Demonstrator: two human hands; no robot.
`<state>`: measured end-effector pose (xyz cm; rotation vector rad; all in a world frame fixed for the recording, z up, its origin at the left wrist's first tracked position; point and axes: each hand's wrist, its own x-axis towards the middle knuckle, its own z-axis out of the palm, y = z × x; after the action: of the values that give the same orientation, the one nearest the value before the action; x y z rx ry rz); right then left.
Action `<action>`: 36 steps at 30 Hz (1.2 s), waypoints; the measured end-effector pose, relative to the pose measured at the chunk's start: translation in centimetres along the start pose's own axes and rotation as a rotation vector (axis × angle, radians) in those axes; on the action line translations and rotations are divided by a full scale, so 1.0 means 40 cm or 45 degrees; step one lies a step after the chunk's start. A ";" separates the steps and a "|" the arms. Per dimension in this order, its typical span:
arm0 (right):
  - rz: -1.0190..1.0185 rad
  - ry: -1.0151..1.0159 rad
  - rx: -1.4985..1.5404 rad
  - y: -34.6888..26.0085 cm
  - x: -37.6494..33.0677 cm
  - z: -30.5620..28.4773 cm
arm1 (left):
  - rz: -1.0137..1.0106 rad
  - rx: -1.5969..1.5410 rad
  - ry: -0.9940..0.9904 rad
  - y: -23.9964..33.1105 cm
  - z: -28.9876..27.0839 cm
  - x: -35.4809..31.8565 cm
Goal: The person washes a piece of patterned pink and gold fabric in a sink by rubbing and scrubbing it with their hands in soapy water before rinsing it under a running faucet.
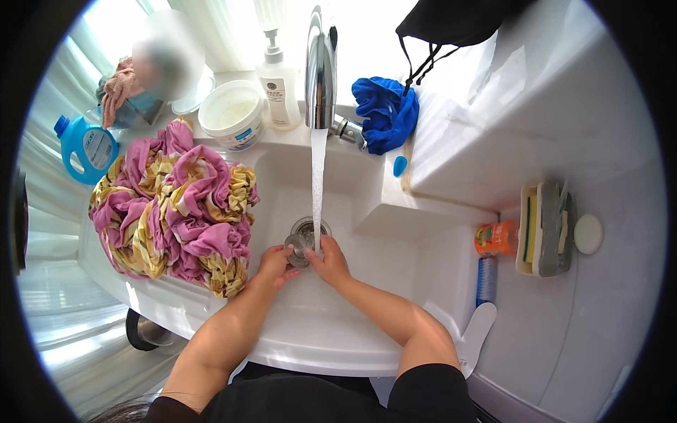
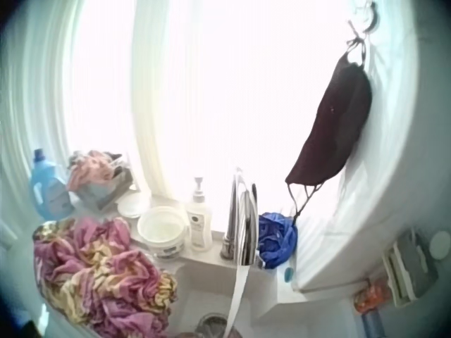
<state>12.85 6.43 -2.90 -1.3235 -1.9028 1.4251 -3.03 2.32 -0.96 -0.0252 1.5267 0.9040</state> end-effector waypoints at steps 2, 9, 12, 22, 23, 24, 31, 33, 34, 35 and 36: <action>0.012 -0.097 0.191 0.042 -0.042 0.033 | -0.033 0.121 -0.067 -0.009 0.019 -0.006; 0.168 -0.383 -0.094 -0.063 -0.022 -0.019 | -0.048 0.281 -0.070 -0.004 0.037 -0.058; -0.112 -0.164 -0.621 -0.005 0.037 0.019 | 0.046 0.226 0.175 0.020 0.059 -0.091; -0.148 -0.371 -1.468 -0.022 0.014 0.101 | 0.115 0.121 0.165 0.021 0.019 -0.056; -0.201 -0.436 -1.482 -0.015 0.011 0.103 | 0.115 0.112 0.161 0.016 0.018 -0.048; -0.256 -0.495 -1.492 -0.019 0.011 0.101 | 0.112 0.097 0.154 0.019 0.023 -0.054; -0.060 -0.619 -1.469 -0.062 0.020 0.083 | 0.109 0.099 0.144 0.018 0.028 -0.058; -0.020 -0.640 -1.407 -0.069 0.020 0.082 | 0.113 0.094 0.175 -0.003 0.025 -0.034; -0.015 -0.677 -1.399 -0.074 0.026 0.078 | 0.124 0.085 0.205 -0.010 0.028 -0.017; -0.012 -0.716 -1.390 -0.073 0.034 0.076 | 0.136 0.075 0.237 -0.021 0.027 -0.005; -0.015 -0.748 -1.379 -0.085 0.048 0.073 | 0.161 0.135 0.230 -0.011 0.033 -0.023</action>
<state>8.22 6.55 -1.35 -1.3236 -3.3279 0.7596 -1.51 2.30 -0.24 0.0690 1.7582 0.9398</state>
